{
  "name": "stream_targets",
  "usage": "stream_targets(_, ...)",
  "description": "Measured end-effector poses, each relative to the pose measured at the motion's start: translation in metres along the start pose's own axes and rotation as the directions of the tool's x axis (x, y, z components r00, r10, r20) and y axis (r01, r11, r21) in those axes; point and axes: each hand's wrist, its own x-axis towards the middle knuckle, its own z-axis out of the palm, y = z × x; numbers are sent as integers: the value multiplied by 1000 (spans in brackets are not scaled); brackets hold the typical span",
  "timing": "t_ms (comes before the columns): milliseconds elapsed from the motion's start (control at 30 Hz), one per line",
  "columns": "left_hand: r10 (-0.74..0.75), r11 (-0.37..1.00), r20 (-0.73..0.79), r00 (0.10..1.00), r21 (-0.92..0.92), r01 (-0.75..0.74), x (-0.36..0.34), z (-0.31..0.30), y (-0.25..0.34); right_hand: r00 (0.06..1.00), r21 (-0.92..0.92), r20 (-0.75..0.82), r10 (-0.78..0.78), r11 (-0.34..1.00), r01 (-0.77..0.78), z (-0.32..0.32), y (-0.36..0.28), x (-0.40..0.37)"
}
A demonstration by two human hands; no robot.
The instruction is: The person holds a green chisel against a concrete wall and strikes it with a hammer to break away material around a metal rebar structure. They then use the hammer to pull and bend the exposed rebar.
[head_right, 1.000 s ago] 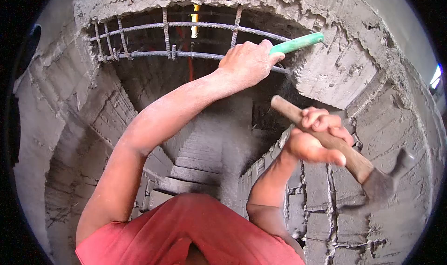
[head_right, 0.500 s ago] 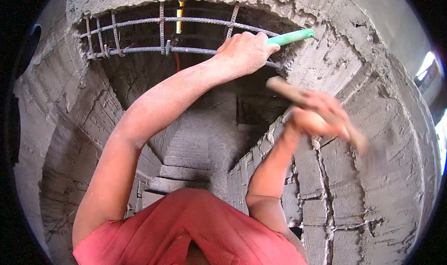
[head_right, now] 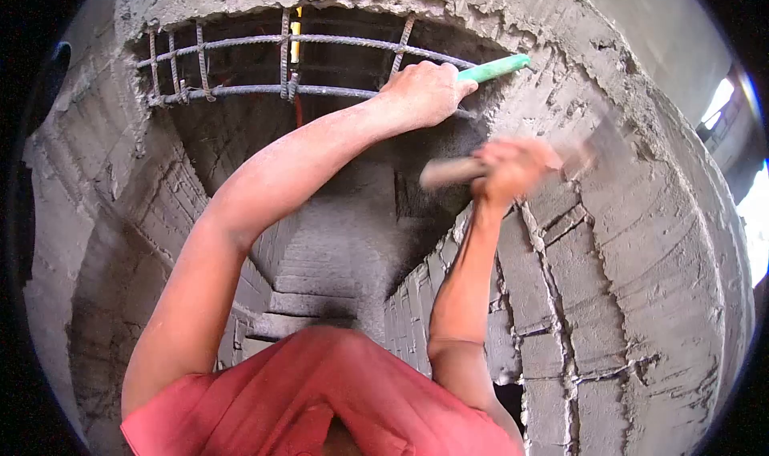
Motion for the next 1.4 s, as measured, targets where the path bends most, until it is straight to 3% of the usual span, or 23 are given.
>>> stream_targets(33,11,1000,5,1000,-4,-11,-5,2,1,740,113,242,627,740,-663,9,-22,2)
stream_targets(67,-60,998,116,991,-8,62,-13,-12,11,616,-84,302,727,664,-743,17,-32,3)
stream_targets(100,31,999,58,998,21,-32,9,28,-17,711,-227,315,628,778,-586,22,-30,-8)
stream_targets(200,-31,999,63,998,-35,33,-1,5,-17,876,137,279,394,886,-442,23,-57,-27)
stream_targets(233,-26,999,70,997,-35,29,-2,15,-26,928,313,257,271,885,-345,23,-72,-27)
stream_targets(300,-51,998,49,998,-40,53,-8,23,-44,971,721,236,47,661,-207,9,-77,-23)
stream_targets(333,-124,978,100,987,-158,138,-28,10,-39,990,627,127,-60,778,-33,6,-87,-26)
stream_targets(367,-95,972,111,989,-204,116,-42,18,-44,983,495,38,-179,858,137,1,-97,-30)
stream_targets(400,-91,954,142,986,-273,127,-63,20,-43,988,482,-17,-155,864,144,-8,-98,-39)
stream_targets(467,-43,863,218,975,-484,147,-102,33,-39,1000,326,-11,22,945,-17,-28,-97,-62)
stream_targets(533,1,811,262,965,-565,153,-137,49,-29,977,241,-45,210,951,-193,-41,-80,-84)
stream_targets(567,32,793,261,965,-594,134,-153,60,-25,972,174,-22,232,959,-225,-46,-72,-88)
stream_targets(667,210,780,266,941,-626,3,-181,78,-10,941,252,29,338,908,-334,-51,-74,-89)
stream_targets(700,201,744,289,936,-667,46,-187,81,-6,941,251,12,339,910,-331,-55,-74,-89)
stream_targets(800,161,719,403,901,-674,172,-190,71,2,914,10,-11,406,914,-406,-68,-73,-94)
stream_targets(867,224,745,295,929,-666,32,-194,72,2,907,16,-15,421,907,-421,-70,-76,-99)
stream_targets(933,225,774,277,934,-634,1,-198,75,3,895,58,18,447,893,-447,-70,-78,-101)
stream_targets(1033,211,785,219,953,-619,-32,-198,80,4,896,-27,-2,444,896,-444,-62,-75,-100)
stream_targets(1100,144,817,76,987,-572,-75,-193,84,5,911,-1,24,411,912,-411,-55,-76,-91)
stream_targets(1167,88,857,-53,995,-505,-103,-165,85,3,944,146,34,327,933,-328,-52,-78,-84)
stream_targets(1233,16,855,-113,993,-514,-72,-127,74,4,957,154,78,280,945,-289,-48,-81,-78)
stream_targets(1300,36,867,-217,975,-478,-139,-93,71,-1,950,328,106,294,891,-313,-44,-88,-72)
stream_targets(1400,69,900,-357,931,-381,-213,-53,81,-14,957,431,136,257,854,-291,-42,-93,-69)
